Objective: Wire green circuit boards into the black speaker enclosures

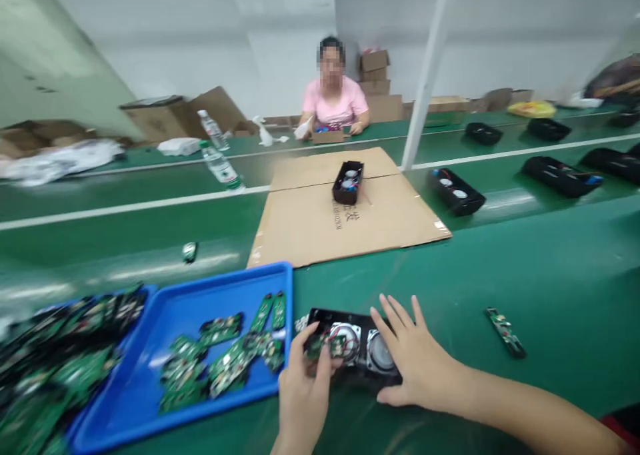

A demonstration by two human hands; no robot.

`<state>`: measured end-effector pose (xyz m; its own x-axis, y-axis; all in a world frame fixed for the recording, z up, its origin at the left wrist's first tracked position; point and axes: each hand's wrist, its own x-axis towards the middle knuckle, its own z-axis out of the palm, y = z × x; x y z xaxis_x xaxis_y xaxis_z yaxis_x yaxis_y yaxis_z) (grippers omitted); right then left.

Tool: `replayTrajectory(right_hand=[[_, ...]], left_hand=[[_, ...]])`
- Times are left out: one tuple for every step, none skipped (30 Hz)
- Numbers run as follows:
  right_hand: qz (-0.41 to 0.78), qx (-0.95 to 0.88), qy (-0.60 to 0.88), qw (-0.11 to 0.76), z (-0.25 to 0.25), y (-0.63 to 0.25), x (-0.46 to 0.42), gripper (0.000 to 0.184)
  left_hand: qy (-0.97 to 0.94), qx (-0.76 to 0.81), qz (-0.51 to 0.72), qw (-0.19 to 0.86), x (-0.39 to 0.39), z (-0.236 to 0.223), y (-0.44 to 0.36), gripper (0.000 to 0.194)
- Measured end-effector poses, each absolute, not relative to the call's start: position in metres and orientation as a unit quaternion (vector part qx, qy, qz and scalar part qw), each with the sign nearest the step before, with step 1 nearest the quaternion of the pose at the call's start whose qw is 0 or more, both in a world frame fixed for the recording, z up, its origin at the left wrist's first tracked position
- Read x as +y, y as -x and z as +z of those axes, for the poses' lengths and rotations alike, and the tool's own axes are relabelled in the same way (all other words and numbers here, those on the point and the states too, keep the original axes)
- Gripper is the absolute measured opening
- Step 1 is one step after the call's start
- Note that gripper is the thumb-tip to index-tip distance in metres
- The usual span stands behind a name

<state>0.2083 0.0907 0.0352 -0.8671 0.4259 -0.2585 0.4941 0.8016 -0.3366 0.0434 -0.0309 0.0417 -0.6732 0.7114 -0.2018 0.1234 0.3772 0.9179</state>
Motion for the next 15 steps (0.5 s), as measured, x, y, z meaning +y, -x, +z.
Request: replayTrajectory(right_hand=[[-0.187,0.944,-0.256,0.092,0.035,-0.204,0.086,0.121],[-0.175,0.944,-0.264,0.090,0.034,-0.201,0.082,0.117],[-0.166,0.946,-0.268,0.079,0.033,-0.200,0.077,0.112],[-0.159,0.948,-0.271,0.056,0.031,-0.201,0.074,0.106],[-0.150,0.950,-0.274,0.025,0.030,-0.204,0.073,0.100],[-0.140,0.951,-0.276,-0.009,0.028,-0.208,0.073,0.095],[-0.128,0.950,-0.282,-0.043,0.027,-0.215,0.077,0.091],[-0.112,0.946,-0.294,-0.073,0.026,-0.222,0.083,0.089],[-0.092,0.939,-0.314,-0.102,0.026,-0.232,0.093,0.088],[-0.068,0.928,-0.341,-0.130,0.027,-0.243,0.105,0.086],[-0.042,0.913,-0.374,-0.154,0.027,-0.256,0.121,0.085],[-0.013,0.893,-0.411,-0.182,0.027,-0.272,0.140,0.084],[0.016,0.871,-0.448,-0.200,0.027,-0.291,0.160,0.084],[0.047,0.848,-0.484,-0.210,0.025,-0.314,0.182,0.087],[0.081,0.822,-0.517,-0.225,0.022,-0.339,0.204,0.089]], left_hand=[[-0.270,0.761,0.492,0.325,-0.030,0.044,-0.042,0.049],[-0.271,0.751,0.492,0.347,-0.030,0.046,-0.040,0.049],[-0.276,0.742,0.486,0.370,-0.031,0.048,-0.037,0.049],[-0.287,0.731,0.478,0.392,-0.033,0.050,-0.033,0.050],[-0.305,0.720,0.469,0.410,-0.036,0.052,-0.029,0.052],[-0.327,0.709,0.460,0.423,-0.040,0.055,-0.025,0.055],[-0.348,0.699,0.454,0.429,-0.045,0.058,-0.021,0.059],[-0.366,0.693,0.449,0.429,-0.049,0.061,-0.016,0.062],[-0.381,0.692,0.444,0.424,-0.052,0.064,-0.011,0.062],[-0.390,0.694,0.435,0.419,-0.054,0.067,-0.005,0.059],[-0.399,0.701,0.422,0.415,-0.055,0.070,0.000,0.055],[-0.410,0.707,0.403,0.411,-0.054,0.073,0.005,0.051],[-0.425,0.713,0.381,0.407,-0.051,0.075,0.010,0.047],[-0.443,0.718,0.359,0.399,-0.046,0.077,0.014,0.042],[-0.463,0.720,0.342,0.388,-0.039,0.079,0.018,0.038]])
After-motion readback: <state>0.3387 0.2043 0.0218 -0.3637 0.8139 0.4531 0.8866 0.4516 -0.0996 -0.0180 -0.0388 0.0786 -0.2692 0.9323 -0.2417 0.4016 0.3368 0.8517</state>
